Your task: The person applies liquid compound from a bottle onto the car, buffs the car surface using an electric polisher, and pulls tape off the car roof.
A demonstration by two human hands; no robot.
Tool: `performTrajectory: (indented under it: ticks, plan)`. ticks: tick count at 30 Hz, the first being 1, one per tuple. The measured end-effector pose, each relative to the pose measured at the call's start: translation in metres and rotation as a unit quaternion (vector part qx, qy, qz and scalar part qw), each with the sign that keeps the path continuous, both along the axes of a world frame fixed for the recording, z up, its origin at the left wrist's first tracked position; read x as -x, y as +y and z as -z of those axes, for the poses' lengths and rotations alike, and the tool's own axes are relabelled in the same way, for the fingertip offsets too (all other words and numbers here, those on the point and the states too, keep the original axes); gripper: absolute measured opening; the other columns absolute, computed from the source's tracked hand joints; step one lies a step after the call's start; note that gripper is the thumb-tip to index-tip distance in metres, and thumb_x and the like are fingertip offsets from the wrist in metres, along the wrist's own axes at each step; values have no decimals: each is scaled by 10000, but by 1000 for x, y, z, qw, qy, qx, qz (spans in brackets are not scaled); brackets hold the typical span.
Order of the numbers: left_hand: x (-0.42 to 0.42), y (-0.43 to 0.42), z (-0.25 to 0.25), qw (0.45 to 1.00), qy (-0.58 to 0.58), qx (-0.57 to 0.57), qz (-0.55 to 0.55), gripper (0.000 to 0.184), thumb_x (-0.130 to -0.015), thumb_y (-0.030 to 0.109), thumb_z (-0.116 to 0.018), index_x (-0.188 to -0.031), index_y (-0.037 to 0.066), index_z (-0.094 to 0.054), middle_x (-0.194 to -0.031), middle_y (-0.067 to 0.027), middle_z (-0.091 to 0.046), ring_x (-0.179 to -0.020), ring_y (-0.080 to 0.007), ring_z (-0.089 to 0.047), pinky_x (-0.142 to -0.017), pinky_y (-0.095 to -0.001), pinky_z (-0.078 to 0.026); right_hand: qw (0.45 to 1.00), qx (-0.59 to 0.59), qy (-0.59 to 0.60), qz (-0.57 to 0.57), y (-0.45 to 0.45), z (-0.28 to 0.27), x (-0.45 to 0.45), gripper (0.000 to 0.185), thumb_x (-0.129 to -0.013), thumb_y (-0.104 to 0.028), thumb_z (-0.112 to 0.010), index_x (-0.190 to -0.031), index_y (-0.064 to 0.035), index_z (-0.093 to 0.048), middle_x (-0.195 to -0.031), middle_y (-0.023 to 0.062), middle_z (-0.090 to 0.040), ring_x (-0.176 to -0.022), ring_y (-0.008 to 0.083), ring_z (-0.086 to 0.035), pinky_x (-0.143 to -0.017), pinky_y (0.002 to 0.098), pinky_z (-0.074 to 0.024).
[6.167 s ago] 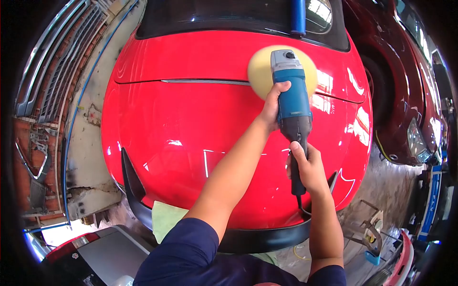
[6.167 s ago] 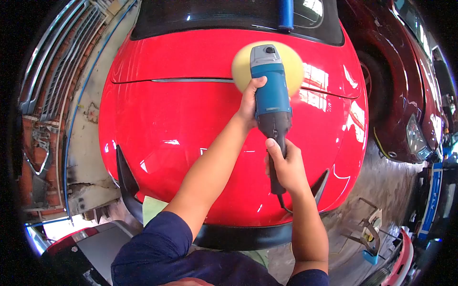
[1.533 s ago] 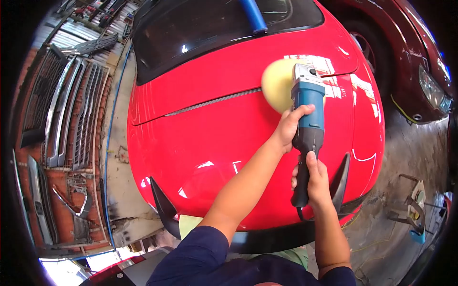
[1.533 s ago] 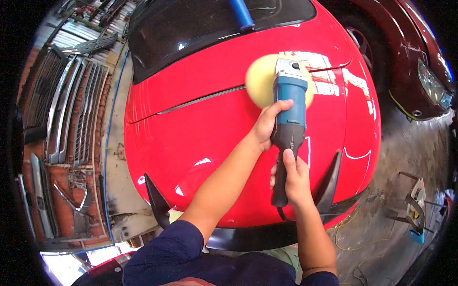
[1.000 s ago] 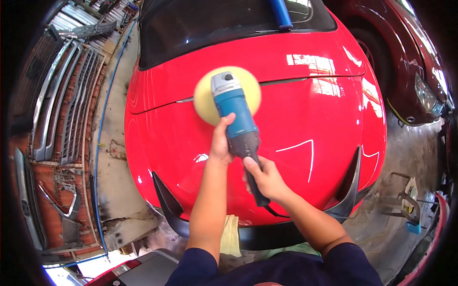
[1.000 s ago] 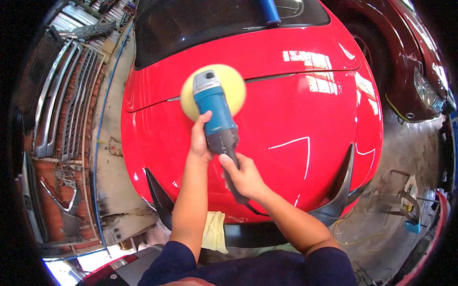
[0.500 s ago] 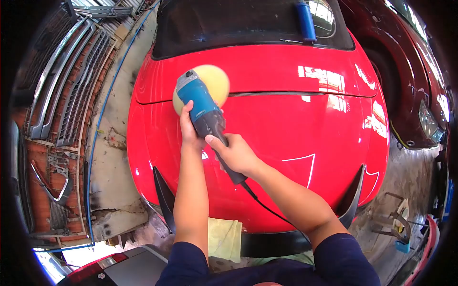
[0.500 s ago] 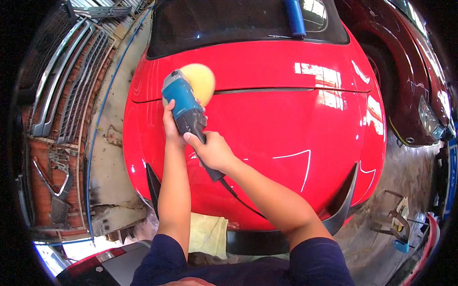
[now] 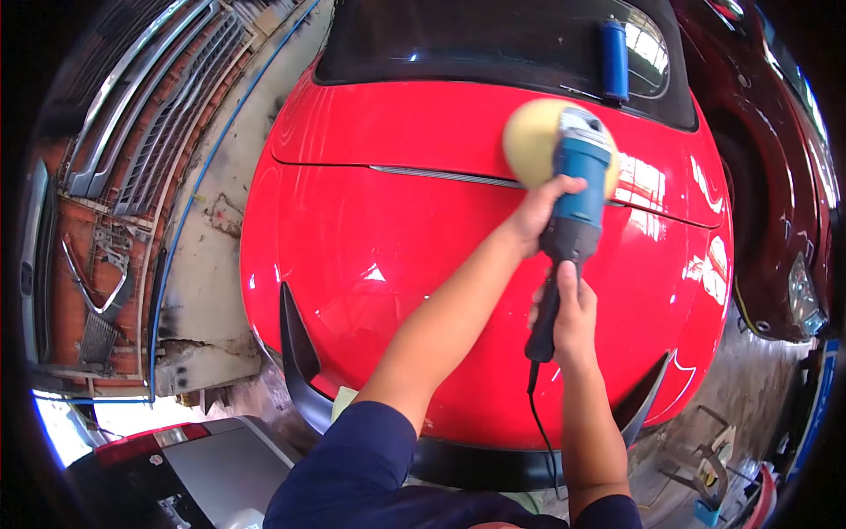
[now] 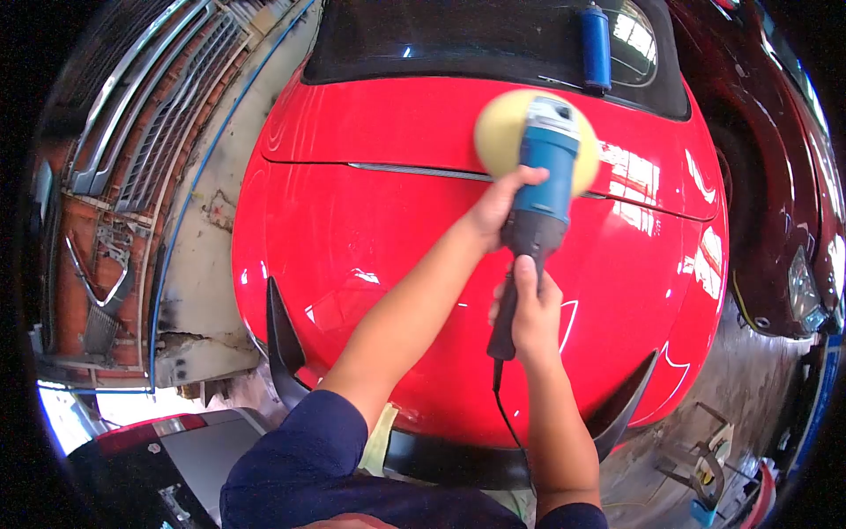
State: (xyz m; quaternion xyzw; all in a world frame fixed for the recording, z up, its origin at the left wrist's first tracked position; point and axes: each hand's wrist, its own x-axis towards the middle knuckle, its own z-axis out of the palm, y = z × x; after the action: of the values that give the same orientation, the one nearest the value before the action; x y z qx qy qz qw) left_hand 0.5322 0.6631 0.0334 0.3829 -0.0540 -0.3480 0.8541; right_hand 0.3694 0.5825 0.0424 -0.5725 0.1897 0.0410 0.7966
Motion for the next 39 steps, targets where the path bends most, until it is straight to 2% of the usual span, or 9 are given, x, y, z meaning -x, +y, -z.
performTrajectory:
  ticks: [7, 8, 16, 21, 22, 26, 27, 32, 39]
  plan:
    - [-18, -7, -6, 999, 20, -27, 42, 611, -869, 424, -757, -1246, -28, -593, -969, -136, -711, -754, -201, -731, -679, -323, -624, 999, -38, 0, 26, 11, 2, -16, 525, -1063, -559, -560, -1075, -34, -566, -763, 75, -629, -561, 180, -635, -494, 319, -532]
    - [-25, 6, -8, 999, 1, -26, 30, 654, -893, 448, -732, -1285, -48, -566, -1006, -193, -730, -785, -247, -755, -720, -354, -643, 999, -37, -4, 11, 19, 0, -24, 519, -1066, -552, -559, -1074, -34, -565, -760, 75, -628, -559, 179, -634, -492, 317, -530]
    - [-63, 147, -28, 980, -58, -81, -172, 762, -914, 582, -627, -1363, -26, -526, -1071, -214, -727, -885, -329, -766, -726, -485, -654, 981, 38, -35, -187, 94, -20, -111, 558, -1017, -569, -629, -898, -24, -608, -691, 53, -621, -526, 165, -626, -497, 337, -513]
    - [-74, 195, -8, 970, -58, -50, -229, 796, -924, 628, -574, -1459, 45, -481, -1254, -218, -680, -1048, -394, -709, -898, -558, -595, 956, 81, -61, -275, 96, -34, -140, 617, -995, -568, -633, -815, 22, -657, -677, 88, -648, -546, 200, -663, -542, 350, -548]
    - [-66, 191, -9, 973, -56, -33, -221, 788, -926, 628, -567, -1465, 59, -483, -1279, -216, -668, -1073, -401, -693, -930, -569, -577, 952, 92, -57, -286, 89, -37, -137, 637, -973, -554, -642, -873, 74, -677, -711, 172, -704, -577, 259, -725, -583, 390, -596]
    - [-37, 135, -15, 972, -27, -11, -232, 768, -923, 612, -582, -1408, 24, -485, -1144, -222, -687, -1010, -375, -713, -848, -505, -610, 954, 114, -40, -273, 47, -34, -109, 629, -979, -573, -639, -839, 40, -665, -689, 138, -683, -574, 230, -714, -577, 374, -585]
    - [-34, 122, -9, 978, -1, 5, -211, 757, -903, 602, -611, -1470, 116, -483, -1219, -205, -670, -1053, -401, -690, -877, -580, -596, 957, 114, -34, -264, 33, -31, -99, 631, -979, -582, -639, -824, 29, -661, -680, 127, -676, -572, 220, -709, -572, 370, -580]
    - [-7, 14, -8, 994, 9, -28, -105, 785, -900, 620, -606, -1304, -51, -545, -1060, -226, -707, -875, -347, -735, -776, -487, -628, 979, 68, -9, -189, -58, -23, -47, 604, -1000, -595, -626, -880, -2, -634, -693, 62, -637, -555, 161, -649, -528, 335, -536]
    - [17, -165, 2, 1000, -6, -12, 3, 656, -903, 546, -659, -1237, -13, -582, -966, -166, -722, -801, -279, -746, -752, -422, -638, 998, 30, 4, -46, -189, -6, 12, 515, -1041, -549, -602, -981, -37, -606, -728, 53, -635, -532, 153, -616, -486, 309, -498]
